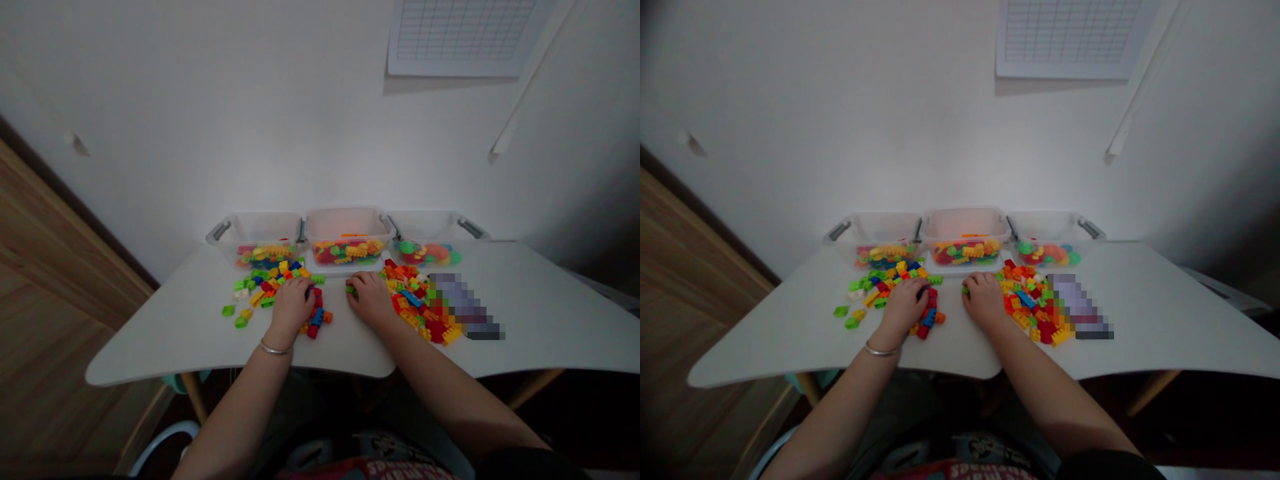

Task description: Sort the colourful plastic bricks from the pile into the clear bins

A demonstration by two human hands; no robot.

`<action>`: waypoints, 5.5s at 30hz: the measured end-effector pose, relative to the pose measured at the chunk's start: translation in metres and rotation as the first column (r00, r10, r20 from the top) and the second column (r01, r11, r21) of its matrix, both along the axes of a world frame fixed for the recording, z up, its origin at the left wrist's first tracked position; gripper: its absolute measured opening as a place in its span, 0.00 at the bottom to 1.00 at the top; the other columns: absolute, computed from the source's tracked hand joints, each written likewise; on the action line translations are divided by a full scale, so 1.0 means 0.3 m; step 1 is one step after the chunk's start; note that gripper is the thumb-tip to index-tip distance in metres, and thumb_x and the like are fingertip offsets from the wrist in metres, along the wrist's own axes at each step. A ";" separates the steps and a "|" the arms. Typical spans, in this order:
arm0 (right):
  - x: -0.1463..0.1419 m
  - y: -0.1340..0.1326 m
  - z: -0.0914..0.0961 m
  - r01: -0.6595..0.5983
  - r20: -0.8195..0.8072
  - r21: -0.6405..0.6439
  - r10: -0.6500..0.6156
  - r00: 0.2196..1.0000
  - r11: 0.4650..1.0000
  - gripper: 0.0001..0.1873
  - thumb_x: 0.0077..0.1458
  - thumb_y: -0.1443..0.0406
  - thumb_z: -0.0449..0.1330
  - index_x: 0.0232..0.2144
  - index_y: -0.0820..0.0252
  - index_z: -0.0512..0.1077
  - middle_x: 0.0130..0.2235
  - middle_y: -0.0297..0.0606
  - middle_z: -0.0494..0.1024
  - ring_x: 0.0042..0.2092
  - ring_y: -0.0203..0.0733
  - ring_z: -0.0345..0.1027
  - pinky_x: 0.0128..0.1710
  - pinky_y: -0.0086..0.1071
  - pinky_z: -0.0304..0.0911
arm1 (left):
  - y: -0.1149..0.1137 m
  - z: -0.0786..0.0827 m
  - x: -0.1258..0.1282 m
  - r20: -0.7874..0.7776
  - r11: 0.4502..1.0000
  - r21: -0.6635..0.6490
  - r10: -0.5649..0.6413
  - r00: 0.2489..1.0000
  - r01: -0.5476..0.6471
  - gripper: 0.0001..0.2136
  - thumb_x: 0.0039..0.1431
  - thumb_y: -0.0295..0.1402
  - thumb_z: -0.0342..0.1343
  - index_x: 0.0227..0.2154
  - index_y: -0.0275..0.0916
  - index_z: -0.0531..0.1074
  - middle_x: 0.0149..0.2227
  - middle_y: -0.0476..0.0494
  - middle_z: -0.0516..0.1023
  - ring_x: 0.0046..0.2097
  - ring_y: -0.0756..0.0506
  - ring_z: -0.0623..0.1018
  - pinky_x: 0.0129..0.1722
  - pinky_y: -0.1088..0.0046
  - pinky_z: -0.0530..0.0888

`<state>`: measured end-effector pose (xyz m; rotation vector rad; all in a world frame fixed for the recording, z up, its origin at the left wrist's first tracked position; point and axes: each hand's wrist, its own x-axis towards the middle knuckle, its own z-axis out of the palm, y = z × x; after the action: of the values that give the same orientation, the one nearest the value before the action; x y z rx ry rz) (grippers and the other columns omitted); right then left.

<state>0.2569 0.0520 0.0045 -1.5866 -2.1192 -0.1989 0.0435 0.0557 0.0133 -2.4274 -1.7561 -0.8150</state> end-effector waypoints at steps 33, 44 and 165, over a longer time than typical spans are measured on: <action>-0.001 0.003 0.015 -0.102 -0.014 0.025 0.102 0.995 0.994 0.11 0.57 0.67 0.58 0.42 0.57 0.76 0.42 0.42 0.77 0.46 0.47 0.66 0.48 0.38 0.61 | -0.011 0.019 0.003 -0.015 1.000 -0.011 0.004 1.000 -0.005 0.12 0.60 0.30 0.49 0.43 0.38 0.76 0.45 0.41 0.80 0.47 0.40 0.76 0.51 0.60 0.72; 0.055 0.079 0.239 0.096 -0.439 0.371 0.084 0.894 0.924 0.10 0.57 0.60 0.57 0.38 0.58 0.72 0.40 0.44 0.76 0.45 0.47 0.67 0.49 0.41 0.61 | -0.005 0.014 -0.001 -0.012 1.000 -0.005 -0.003 1.000 0.003 0.12 0.60 0.30 0.50 0.42 0.39 0.76 0.45 0.41 0.80 0.48 0.40 0.76 0.52 0.60 0.72; 0.036 -0.047 0.001 -0.240 -0.083 0.060 0.244 0.966 0.969 0.07 0.53 0.67 0.59 0.37 0.57 0.74 0.44 0.45 0.75 0.49 0.51 0.65 0.54 0.48 0.63 | 0.023 0.004 0.139 -0.121 0.995 -0.080 0.049 0.991 -0.059 0.18 0.64 0.38 0.50 0.55 0.40 0.69 0.56 0.35 0.68 0.56 0.38 0.70 0.57 0.57 0.66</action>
<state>0.2676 0.0381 0.0049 -1.2697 -2.1966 -0.0951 0.0851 0.0627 0.0147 -2.4111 -1.8383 -0.5905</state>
